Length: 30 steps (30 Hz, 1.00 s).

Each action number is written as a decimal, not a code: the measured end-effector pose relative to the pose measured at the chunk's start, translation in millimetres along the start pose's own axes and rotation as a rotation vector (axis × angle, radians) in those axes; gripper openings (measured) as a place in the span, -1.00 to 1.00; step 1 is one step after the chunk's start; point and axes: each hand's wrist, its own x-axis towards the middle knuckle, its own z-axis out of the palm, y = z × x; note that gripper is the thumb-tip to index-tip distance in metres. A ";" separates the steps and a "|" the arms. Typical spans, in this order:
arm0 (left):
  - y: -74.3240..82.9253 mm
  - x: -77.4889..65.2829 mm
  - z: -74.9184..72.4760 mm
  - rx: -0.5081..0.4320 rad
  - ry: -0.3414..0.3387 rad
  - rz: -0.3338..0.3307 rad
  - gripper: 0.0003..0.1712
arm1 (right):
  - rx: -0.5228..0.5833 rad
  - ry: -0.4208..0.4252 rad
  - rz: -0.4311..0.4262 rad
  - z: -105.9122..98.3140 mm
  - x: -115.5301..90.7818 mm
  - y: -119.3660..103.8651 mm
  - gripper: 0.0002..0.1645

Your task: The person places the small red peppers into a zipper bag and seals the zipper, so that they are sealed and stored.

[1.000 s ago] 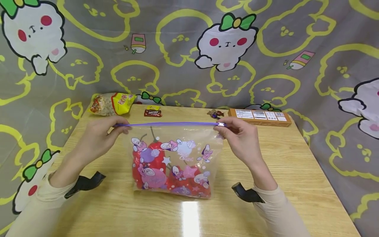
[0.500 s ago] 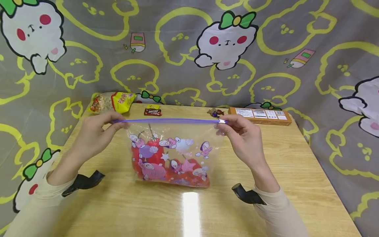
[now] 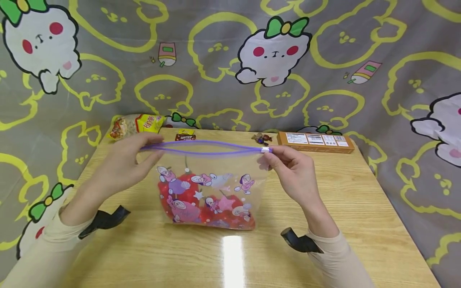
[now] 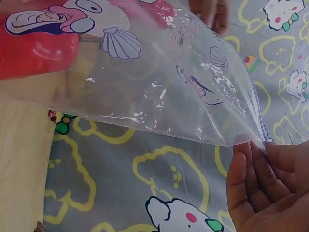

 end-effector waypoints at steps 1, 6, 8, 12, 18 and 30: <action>6.7 6.5 1.0 0.025 -0.017 0.038 -0.65 | 0.010 -0.004 -0.004 0.1 0.0 -0.6 -0.81; 50.0 48.4 15.6 0.152 -0.119 0.209 -0.59 | 0.019 0.021 -0.011 0.5 -1.6 -2.2 -0.80; 68.1 65.1 25.1 0.216 -0.183 0.236 -0.59 | 0.018 0.051 -0.014 0.8 -2.7 -2.4 -0.82; 99.1 91.9 44.1 0.358 -0.323 0.244 -0.62 | 0.004 0.104 -0.046 3.2 -4.0 -3.6 -0.86; 122.7 111.7 65.5 0.421 -0.433 0.258 -0.72 | -0.020 0.142 -0.100 9.4 -3.3 -6.3 -0.92; 123.6 109.9 72.7 0.395 -0.407 0.279 -0.75 | -0.128 0.125 -0.193 13.3 -3.4 -4.4 -0.90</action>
